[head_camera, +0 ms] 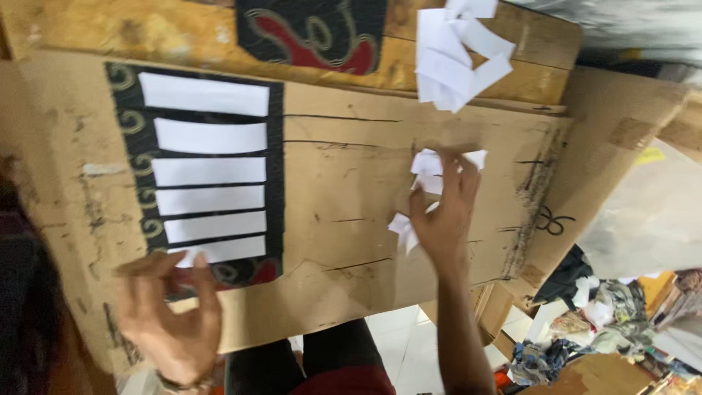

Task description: The person places small white paper strips onto a patterned black and red fabric base laid on a cardboard surface. They repeatedly pick up paper pieces, align them in rows, and press them down by hand. The person also handles the fabric base, adjusting its position on the table.

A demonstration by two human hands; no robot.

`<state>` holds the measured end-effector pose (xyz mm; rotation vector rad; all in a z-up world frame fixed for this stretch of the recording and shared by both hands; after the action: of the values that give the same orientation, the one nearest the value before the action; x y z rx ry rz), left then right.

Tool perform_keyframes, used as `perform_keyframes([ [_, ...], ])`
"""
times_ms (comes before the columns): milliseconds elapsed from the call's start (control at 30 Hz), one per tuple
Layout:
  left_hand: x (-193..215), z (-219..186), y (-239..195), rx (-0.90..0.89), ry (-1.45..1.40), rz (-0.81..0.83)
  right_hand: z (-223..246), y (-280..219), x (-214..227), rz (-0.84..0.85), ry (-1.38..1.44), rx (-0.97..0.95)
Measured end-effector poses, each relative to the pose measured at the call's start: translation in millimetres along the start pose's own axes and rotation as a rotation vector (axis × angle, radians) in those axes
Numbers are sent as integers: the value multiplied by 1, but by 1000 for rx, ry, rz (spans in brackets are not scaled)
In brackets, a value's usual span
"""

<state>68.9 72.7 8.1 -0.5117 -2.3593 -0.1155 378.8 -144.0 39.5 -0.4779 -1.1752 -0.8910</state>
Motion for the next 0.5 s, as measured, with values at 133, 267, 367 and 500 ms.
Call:
perform_keyframes([
  [133, -65, -86, -39, -224, -108, 296, -48, 24, 7, 152, -151, 105],
  [267, -140, -151, -76, -365, -140, 533, -72, 24, 8, 201, -145, 98],
  [367, -185, -174, -101, -441, -40, 555, -88, 19, 7, 208, -122, 117],
  [500, -231, -174, -133, -331, 86, 630, -121, 5, 14, 224, -94, 76],
])
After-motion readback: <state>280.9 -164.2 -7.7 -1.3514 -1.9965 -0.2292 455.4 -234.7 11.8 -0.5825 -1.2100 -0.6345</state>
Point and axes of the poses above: each hand's wrist, its own y-axis towards the middle knuckle, its own x-axis out of the back of the hand, z = x × y, the point moved 8 cm from there along y, towards the middle knuckle, and after that the axes turned 7 degrees about -z, right-handed, at the moved point
